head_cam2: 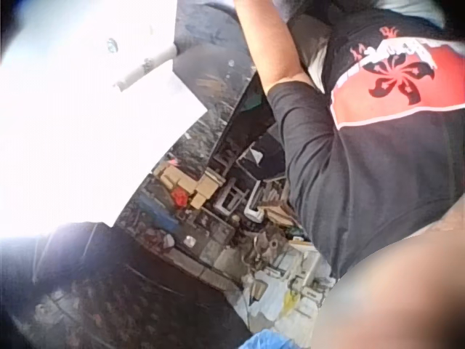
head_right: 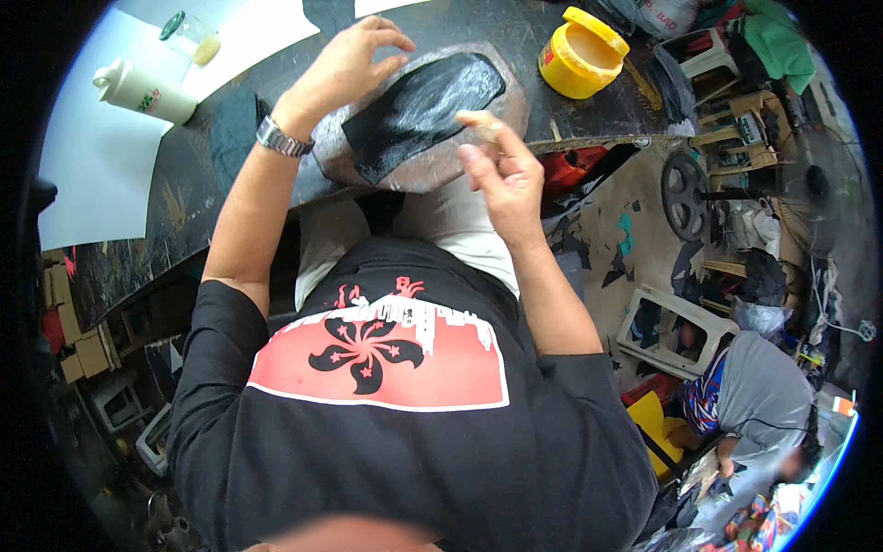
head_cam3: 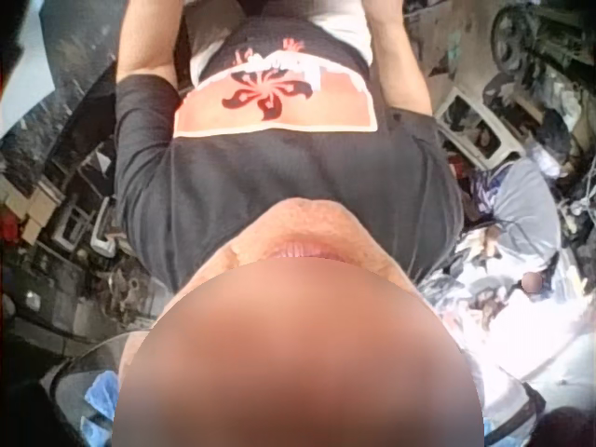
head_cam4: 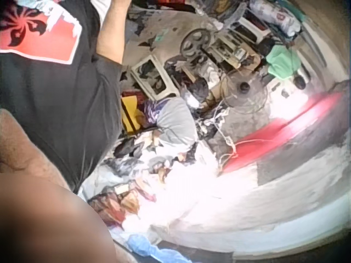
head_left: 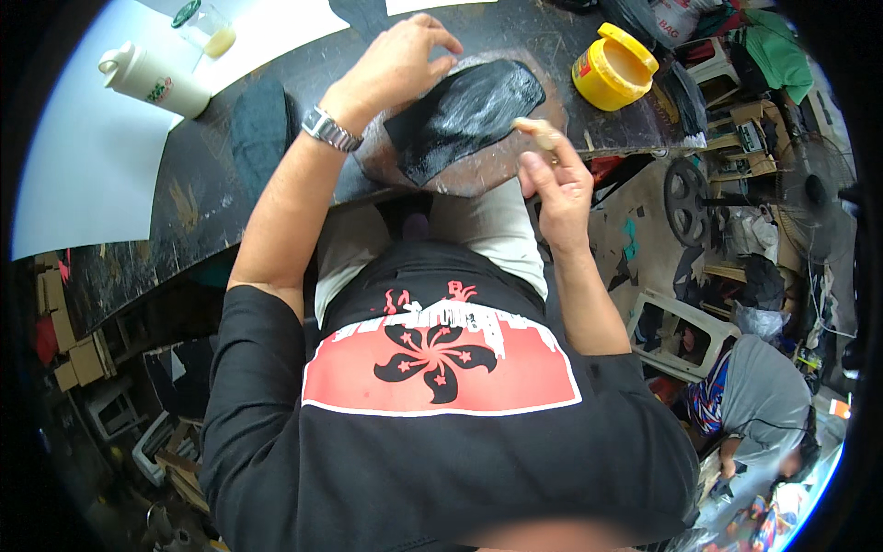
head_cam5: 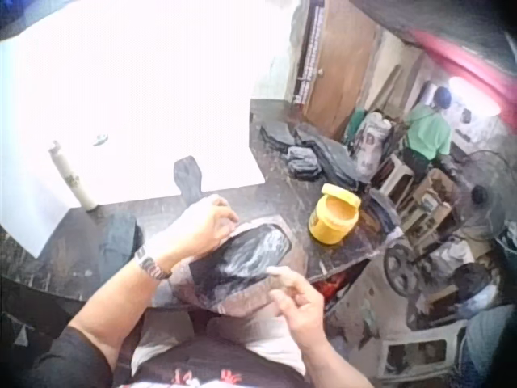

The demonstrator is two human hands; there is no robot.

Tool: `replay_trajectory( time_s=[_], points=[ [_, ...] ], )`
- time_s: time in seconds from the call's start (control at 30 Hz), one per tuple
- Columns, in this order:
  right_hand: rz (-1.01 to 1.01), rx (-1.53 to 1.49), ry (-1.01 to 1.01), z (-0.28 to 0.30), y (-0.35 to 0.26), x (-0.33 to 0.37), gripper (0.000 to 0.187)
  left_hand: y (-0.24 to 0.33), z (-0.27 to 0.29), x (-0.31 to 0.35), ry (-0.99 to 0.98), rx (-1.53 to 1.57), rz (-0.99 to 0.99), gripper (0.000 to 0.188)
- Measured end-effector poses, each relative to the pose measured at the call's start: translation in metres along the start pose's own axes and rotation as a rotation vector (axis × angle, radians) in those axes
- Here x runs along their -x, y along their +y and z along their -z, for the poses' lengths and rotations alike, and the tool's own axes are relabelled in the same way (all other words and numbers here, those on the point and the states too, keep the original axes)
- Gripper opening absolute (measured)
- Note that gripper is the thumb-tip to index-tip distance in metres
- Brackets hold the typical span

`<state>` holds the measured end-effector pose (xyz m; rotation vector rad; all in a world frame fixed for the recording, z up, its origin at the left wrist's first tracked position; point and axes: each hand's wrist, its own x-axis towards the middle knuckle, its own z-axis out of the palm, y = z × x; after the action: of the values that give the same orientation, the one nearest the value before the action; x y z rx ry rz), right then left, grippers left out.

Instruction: The person applies adhesive from a yellow container to black shoe insole pieces on a workbench, then presses them onto a larger insole base. The person handles multiple insole pieces one at a time, aligning and smoothing each piece after application.

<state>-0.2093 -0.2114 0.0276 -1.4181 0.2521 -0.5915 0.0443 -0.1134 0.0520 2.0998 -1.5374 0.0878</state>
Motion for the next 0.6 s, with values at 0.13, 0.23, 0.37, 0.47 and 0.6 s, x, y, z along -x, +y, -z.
replay_trajectory(
  time_s=[0.13, 0.23, 0.37, 0.47, 0.6],
  points=[
    [0.105, -0.021, 0.214, 0.011, 0.003, -0.006, 0.045, 0.01, -0.015, -0.008, -0.07, 0.075, -0.047, 0.021],
    [0.105, -0.015, 0.26, 0.014, 0.008, -0.007, 0.045, 0.02, -0.035, -0.022, -0.065, 0.007, -0.138, 0.026],
    [0.086, 0.0, 0.3, 0.014, 0.014, -0.003, 0.045, 0.027, -0.053, -0.039, -0.052, -0.064, -0.204, 0.029],
    [0.083, 0.01, 0.28, 0.018, 0.016, 0.001, 0.045, 0.026, -0.055, -0.045, -0.122, -0.128, -0.216, 0.028],
    [0.076, 0.011, 0.29, 0.023, 0.019, 0.001, 0.044, 0.025, -0.051, -0.051, -0.239, -0.087, -0.197, 0.028]
  ],
)
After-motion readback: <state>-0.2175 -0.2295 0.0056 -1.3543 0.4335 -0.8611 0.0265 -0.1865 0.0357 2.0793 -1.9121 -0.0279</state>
